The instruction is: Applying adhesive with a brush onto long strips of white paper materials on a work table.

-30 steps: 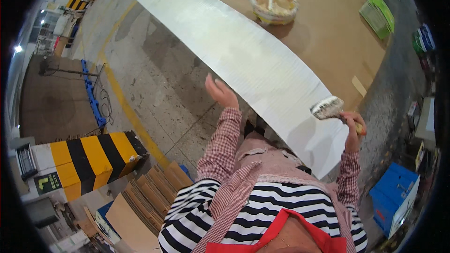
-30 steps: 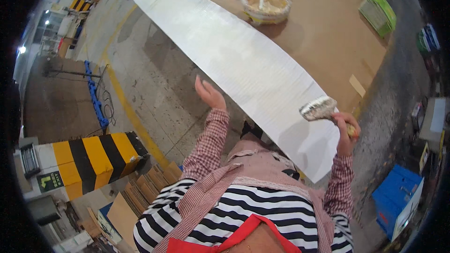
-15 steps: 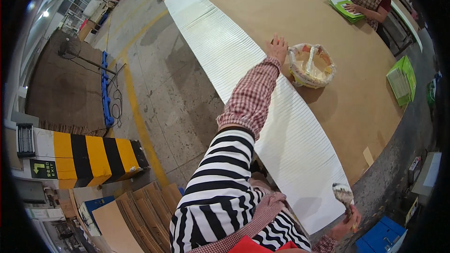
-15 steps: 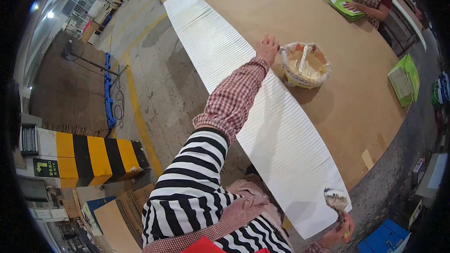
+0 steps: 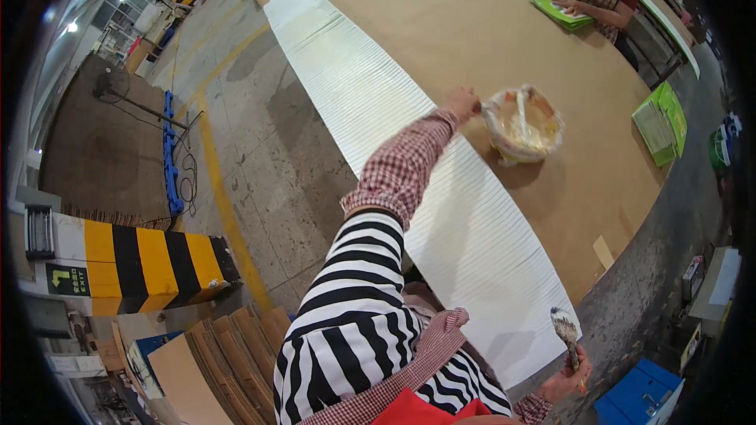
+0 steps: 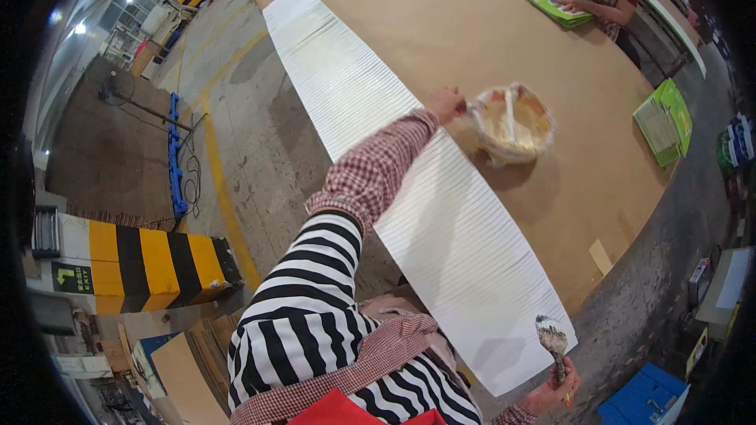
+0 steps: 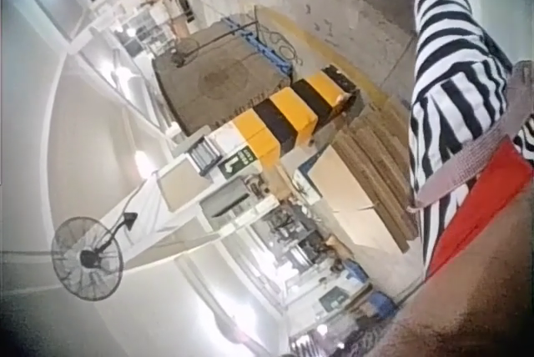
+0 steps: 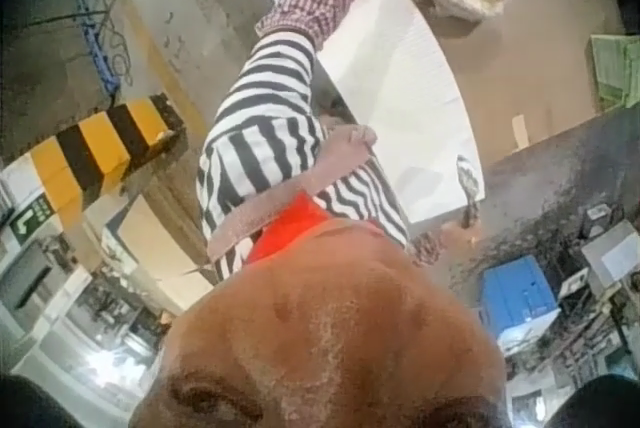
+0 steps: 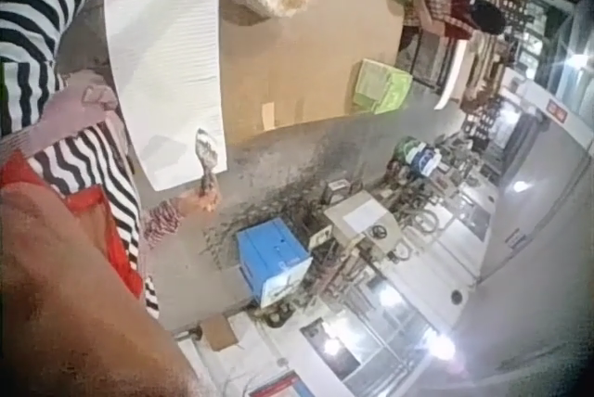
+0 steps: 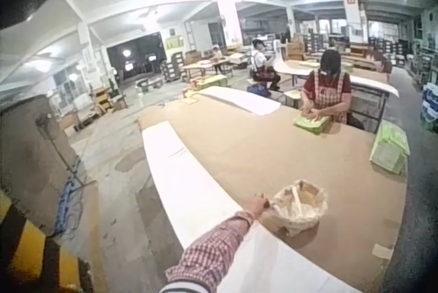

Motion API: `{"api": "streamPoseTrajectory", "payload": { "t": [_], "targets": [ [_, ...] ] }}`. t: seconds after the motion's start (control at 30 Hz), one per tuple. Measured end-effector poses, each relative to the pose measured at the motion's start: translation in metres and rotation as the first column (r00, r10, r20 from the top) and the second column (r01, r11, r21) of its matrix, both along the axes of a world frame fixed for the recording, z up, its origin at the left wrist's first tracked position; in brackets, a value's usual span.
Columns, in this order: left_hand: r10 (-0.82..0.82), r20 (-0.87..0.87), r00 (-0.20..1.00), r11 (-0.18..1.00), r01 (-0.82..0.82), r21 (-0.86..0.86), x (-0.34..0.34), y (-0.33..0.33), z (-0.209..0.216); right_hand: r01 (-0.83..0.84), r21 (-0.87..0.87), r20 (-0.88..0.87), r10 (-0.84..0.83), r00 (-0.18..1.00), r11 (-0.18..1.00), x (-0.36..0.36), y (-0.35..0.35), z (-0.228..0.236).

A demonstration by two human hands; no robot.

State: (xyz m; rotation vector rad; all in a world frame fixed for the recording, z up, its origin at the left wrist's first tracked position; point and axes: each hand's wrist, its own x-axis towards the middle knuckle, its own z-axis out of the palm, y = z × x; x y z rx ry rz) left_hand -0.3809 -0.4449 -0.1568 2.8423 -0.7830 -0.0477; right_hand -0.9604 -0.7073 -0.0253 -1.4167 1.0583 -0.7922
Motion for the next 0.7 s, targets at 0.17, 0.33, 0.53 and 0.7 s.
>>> {"api": "streamPoseTrajectory", "payload": {
  "t": [0.17, 0.33, 0.53, 0.7],
  "targets": [
    [-0.072, 0.068, 0.995, 0.997, 0.07, 0.028, -0.06, -0.075, -0.011, -0.067, -0.018, 0.084, 0.069, 0.994, 0.998, -0.022, -0.039, -0.005],
    [-0.149, 0.079, 0.986, 0.988, 0.152, -0.028, -0.106, -0.158, -0.016, -0.108, 0.075, 0.169, 0.094, 0.981, 0.991, -0.041, -0.085, 0.0],
    [-0.04, 0.385, 0.922, 0.981, 0.11, -0.161, -0.173, -0.158, 0.004, -0.373, 0.027, 0.309, 0.347, 0.885, 0.927, 0.031, -0.158, -0.001],
    [0.182, 0.236, 0.955, 0.738, 0.026, -0.675, -0.289, -0.124, 0.033, -0.436, -0.186, 0.371, 0.473, 0.799, 0.881, 0.144, -0.205, 0.023]
  ]
}}
